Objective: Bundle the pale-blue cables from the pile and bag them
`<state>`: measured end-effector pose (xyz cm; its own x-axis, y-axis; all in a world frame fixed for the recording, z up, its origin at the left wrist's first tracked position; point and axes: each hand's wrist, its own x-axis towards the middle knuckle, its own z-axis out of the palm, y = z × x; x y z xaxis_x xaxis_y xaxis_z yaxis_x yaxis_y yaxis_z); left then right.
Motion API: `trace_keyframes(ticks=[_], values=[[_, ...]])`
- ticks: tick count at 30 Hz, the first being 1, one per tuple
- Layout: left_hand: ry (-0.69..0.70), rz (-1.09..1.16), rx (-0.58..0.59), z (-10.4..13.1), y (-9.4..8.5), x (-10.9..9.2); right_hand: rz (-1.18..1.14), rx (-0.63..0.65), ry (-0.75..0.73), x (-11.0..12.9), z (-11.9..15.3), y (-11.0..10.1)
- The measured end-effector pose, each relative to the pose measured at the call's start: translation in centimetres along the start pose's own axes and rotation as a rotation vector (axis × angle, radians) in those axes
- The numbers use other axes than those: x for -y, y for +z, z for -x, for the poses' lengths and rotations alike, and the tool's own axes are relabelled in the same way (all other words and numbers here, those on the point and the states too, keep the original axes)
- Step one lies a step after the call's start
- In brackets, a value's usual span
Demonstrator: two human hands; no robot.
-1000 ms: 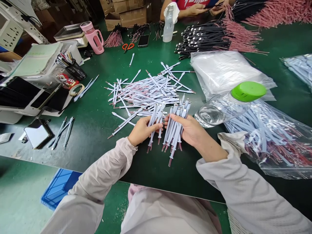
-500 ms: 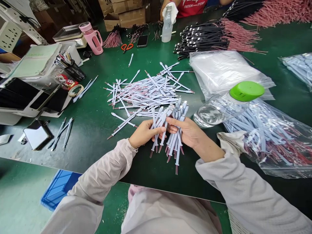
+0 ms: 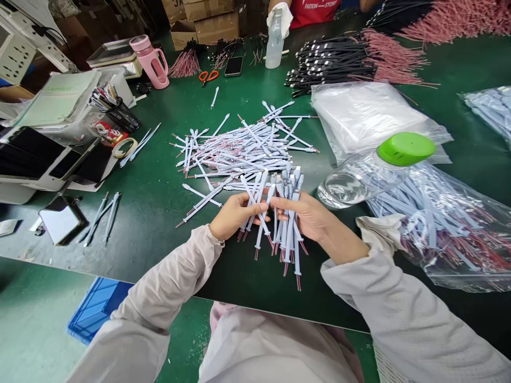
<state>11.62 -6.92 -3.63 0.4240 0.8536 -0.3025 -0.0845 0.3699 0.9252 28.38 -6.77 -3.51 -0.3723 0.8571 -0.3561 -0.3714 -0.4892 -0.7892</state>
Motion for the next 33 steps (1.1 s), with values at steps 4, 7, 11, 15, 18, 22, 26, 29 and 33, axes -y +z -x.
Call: trace_keyframes(ticks=[4, 7, 11, 15, 18, 22, 26, 29, 33], values=[[0.036, -0.185, 0.035, 0.0, -0.2, -0.1, 0.026, -0.043, -0.023, 0.0, 0.0, 0.1], [0.129, -0.549, -0.029, 0.0, -0.8, -0.4, 0.015, -0.135, -0.081, 0.0, -0.3, 0.1], [0.192, -0.709, -0.043, 0.1, -1.5, -0.8, 0.04, -0.148, -0.112, 0.0, -0.4, 0.2], [0.179, -0.684, -0.023, 0.1, -1.6, -0.9, 0.057, -0.152, -0.112, 0.0, -0.3, 0.1], [0.164, -0.63, -0.006, 0.2, -1.4, -0.7, 0.053, -0.167, -0.103, 0.0, -0.4, 0.1], [0.133, -0.549, 0.012, 0.1, -1.3, -0.4, 0.058, -0.18, -0.091, -0.1, -0.3, 0.1], [0.095, -0.461, 0.035, 0.1, -1.3, -0.2, 0.039, -0.175, -0.09, -0.1, -0.2, 0.3], [0.104, -0.422, 0.058, 0.0, -1.2, -0.2, 0.042, -0.169, -0.074, -0.1, -0.1, 0.3], [0.086, -0.403, 0.079, 0.0, -1.2, -0.3, 0.034, -0.107, -0.019, -0.1, -0.1, 0.0]])
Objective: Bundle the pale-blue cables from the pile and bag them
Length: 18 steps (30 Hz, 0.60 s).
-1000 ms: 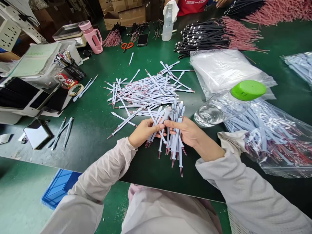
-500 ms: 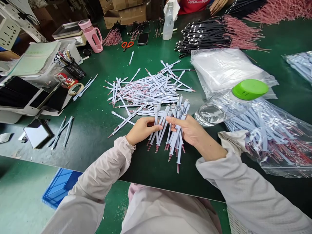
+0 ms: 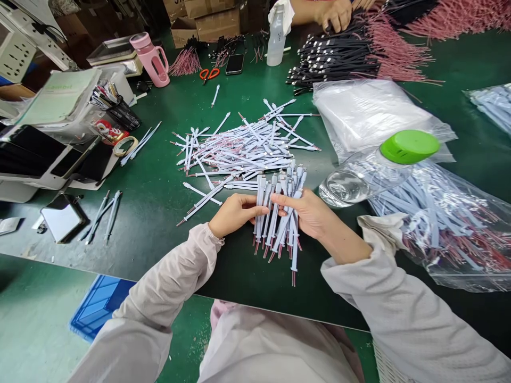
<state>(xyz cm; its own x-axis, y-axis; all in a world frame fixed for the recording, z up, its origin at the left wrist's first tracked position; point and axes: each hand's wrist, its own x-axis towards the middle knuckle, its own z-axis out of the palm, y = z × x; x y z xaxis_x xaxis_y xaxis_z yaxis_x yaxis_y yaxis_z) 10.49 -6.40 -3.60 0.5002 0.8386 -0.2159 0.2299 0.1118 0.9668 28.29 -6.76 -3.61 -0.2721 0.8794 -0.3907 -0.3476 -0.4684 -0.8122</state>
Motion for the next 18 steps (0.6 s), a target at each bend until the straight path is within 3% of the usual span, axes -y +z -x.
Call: trace_keyframes(ticks=[8, 12, 15, 18], values=[[-0.099, 0.103, 0.085, 0.2, 0.2, -0.3, 0.026, 0.23, 0.13, 0.3, 0.8, 0.2], [-0.095, 0.104, 0.1, 0.6, 0.5, -1.1, 0.03, 0.19, 0.072, 0.9, 1.2, 0.8], [0.002, 0.124, -0.024, 1.0, 0.5, -1.9, -0.116, 0.133, 0.036, 1.5, 2.1, 1.5], [0.026, 0.398, -0.053, 2.1, 1.0, -2.8, -0.244, 0.166, 0.096, 1.1, 4.8, 2.7]])
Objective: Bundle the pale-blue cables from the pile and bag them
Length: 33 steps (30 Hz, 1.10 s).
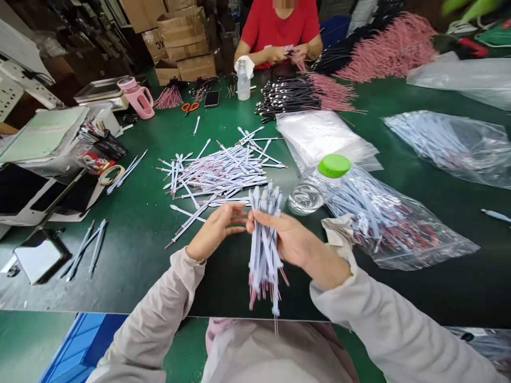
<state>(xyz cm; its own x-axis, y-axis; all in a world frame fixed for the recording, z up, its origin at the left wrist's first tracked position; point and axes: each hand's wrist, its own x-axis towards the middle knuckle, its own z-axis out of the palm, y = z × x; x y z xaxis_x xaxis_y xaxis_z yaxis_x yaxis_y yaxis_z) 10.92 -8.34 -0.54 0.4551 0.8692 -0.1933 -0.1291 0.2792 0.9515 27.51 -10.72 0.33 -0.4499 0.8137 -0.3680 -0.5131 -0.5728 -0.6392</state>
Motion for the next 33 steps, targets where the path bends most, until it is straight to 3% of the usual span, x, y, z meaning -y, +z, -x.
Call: trace_keyframes(ticks=[3, 6, 9, 13, 15, 17, 19, 23, 28, 30, 33], values=[[-0.138, 0.3, 0.123, 2.2, 1.7, 0.2, -0.115, 0.048, 0.192, -2.6, 3.5, 1.6], [-0.242, 0.459, 0.232, 5.0, 3.9, 1.3, -0.257, 0.06, 0.343, -5.4, 6.8, 2.2], [-0.255, 0.522, 0.228, 6.9, 5.8, 2.2, -0.279, 0.149, 0.381, -7.2, 9.0, 1.8], [-0.22, 0.464, 0.141, 7.2, 8.3, 2.7, -0.288, 0.214, 0.513, -8.5, 10.8, 0.8], [-0.189, 0.399, 0.054, 6.5, 9.6, 2.9, -0.305, 0.142, 0.457, -9.0, 11.5, 0.5], [-0.131, 0.335, -0.027, 5.6, 10.9, 3.0, -0.275, 0.015, 0.277, -9.3, 12.3, 0.0], [-0.091, 0.269, -0.031, 4.4, 12.1, 3.1, -0.197, -0.093, 0.099, -9.3, 13.3, -0.8], [0.059, 0.008, 0.158, 2.0, 14.6, 3.1, -0.138, -0.298, -0.142, -8.0, 16.8, -3.4], [0.608, -0.846, 0.344, -0.7, 19.4, 4.6, -0.169, -0.67, -0.399, -4.6, 22.1, -7.5], [0.692, -1.102, 0.317, -1.8, 21.3, 5.7, -0.155, -0.763, -0.399, -3.6, 23.5, -8.8], [0.735, -1.2, 0.223, -3.0, 22.9, 6.8, -0.116, -0.766, -0.262, -2.7, 24.4, -9.8]])
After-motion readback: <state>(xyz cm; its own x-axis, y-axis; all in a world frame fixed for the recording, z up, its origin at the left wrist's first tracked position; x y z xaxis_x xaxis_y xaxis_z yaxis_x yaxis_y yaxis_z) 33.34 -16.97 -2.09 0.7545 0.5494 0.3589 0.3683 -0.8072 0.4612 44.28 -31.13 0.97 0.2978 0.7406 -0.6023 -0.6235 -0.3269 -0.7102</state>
